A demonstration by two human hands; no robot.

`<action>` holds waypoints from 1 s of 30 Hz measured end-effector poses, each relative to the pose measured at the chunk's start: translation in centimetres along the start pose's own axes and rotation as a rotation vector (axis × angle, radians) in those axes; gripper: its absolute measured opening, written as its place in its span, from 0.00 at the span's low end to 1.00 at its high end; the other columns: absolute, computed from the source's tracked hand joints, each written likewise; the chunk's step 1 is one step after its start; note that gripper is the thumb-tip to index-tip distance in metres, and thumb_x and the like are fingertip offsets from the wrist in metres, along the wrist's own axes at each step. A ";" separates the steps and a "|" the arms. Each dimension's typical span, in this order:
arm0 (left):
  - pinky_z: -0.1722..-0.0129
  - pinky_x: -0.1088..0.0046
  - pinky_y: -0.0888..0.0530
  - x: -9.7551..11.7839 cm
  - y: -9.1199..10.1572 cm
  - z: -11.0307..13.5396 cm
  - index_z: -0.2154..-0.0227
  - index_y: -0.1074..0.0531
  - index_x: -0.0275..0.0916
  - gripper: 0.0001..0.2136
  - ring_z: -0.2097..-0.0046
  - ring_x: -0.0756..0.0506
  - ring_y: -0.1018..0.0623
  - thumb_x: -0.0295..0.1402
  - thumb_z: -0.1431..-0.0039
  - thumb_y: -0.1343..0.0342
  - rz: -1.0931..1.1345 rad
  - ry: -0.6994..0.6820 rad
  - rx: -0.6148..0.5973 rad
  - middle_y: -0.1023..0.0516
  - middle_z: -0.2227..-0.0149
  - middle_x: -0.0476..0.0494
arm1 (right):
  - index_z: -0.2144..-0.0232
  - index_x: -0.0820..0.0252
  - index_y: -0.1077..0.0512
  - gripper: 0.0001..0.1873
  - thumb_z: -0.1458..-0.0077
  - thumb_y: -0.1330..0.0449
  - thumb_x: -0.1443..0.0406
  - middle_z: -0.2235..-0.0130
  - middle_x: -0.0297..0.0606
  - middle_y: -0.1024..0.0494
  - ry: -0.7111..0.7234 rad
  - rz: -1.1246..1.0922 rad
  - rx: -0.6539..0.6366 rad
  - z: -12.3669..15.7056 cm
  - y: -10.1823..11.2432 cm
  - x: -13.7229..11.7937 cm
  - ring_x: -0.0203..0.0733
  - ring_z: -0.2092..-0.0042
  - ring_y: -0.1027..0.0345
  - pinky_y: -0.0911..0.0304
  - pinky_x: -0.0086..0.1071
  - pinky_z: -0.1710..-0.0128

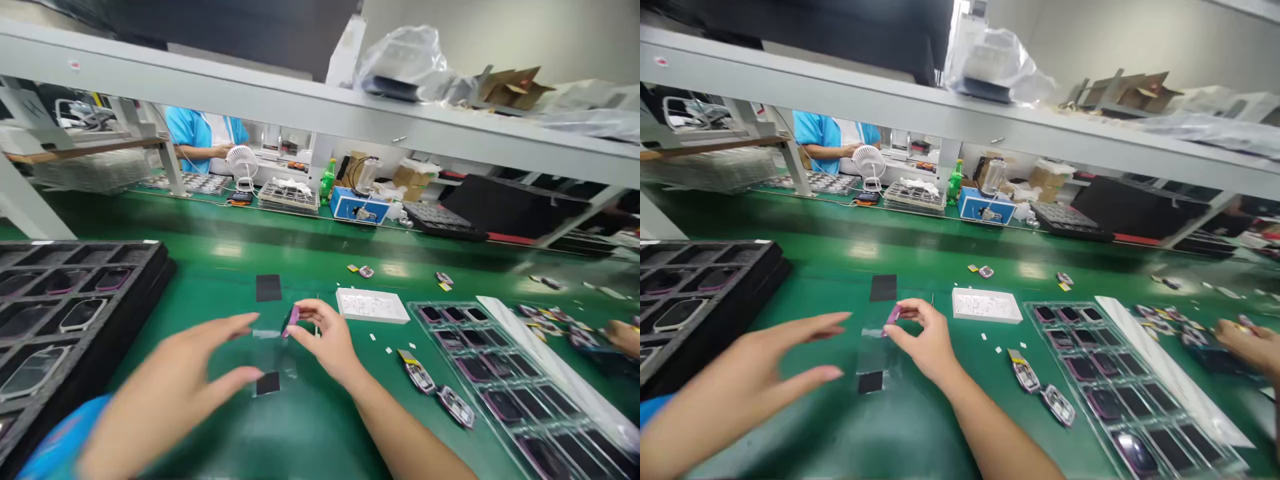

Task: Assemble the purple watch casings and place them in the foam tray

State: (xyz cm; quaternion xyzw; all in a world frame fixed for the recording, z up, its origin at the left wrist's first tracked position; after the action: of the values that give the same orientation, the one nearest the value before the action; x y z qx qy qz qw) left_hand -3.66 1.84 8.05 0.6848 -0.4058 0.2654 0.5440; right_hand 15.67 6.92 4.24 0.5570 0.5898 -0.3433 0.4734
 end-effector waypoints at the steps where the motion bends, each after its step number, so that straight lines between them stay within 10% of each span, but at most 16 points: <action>1: 0.50 0.60 0.30 0.1 -1.7 -0.6 0.51 0.28 0.48 0.26 0.54 0.38 0.25 0.40 0.58 0.34 0.030 0.007 -0.074 0.23 0.54 0.44 | 0.62 0.59 0.29 0.17 0.57 0.33 0.63 0.63 0.38 0.23 0.021 -0.005 -0.014 0.2 -0.4 -0.2 0.40 0.61 0.28 0.33 0.35 0.56; 8: 0.59 0.70 0.25 -4.5 -8.8 -4.1 0.54 0.26 0.40 0.25 0.57 0.43 0.23 0.31 0.59 0.32 0.671 0.262 -0.334 0.23 0.57 0.40 | 0.59 0.58 0.27 0.14 0.46 0.41 0.57 0.60 0.39 0.22 -0.083 -0.064 -0.026 -0.2 -0.1 1.7 0.41 0.60 0.28 0.34 0.36 0.56; 20: 0.63 0.73 0.24 -5.2 -7.8 -3.6 0.59 0.28 0.40 0.22 0.61 0.46 0.23 0.26 0.61 0.31 1.187 0.336 -0.271 0.22 0.62 0.41 | 0.67 0.57 0.26 0.05 0.45 0.43 0.68 0.63 0.37 0.24 0.306 0.211 0.072 1.3 -1.4 -2.5 0.39 0.58 0.31 0.36 0.35 0.55; 30: 0.67 0.77 0.26 -4.3 -8.1 -3.4 0.58 0.35 0.41 0.26 0.65 0.49 0.24 0.24 0.61 0.32 1.139 0.156 -0.342 0.24 0.64 0.44 | 0.70 0.56 0.25 0.03 0.50 0.38 0.69 0.66 0.35 0.29 0.273 0.225 0.053 1.8 -2.2 -2.3 0.36 0.63 0.32 0.35 0.30 0.60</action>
State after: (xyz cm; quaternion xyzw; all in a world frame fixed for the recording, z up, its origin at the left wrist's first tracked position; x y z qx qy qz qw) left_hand 1.18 6.86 1.19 0.2405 -0.7048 0.4956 0.4470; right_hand 13.66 4.22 5.55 0.6732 0.5733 -0.2246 0.4094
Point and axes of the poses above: each hand's wrist, its own z-axis away from the middle knuckle, its own y-axis out of the back of the hand, x = y × z, the point moved 8 cm from there along -z, towards the middle knuckle
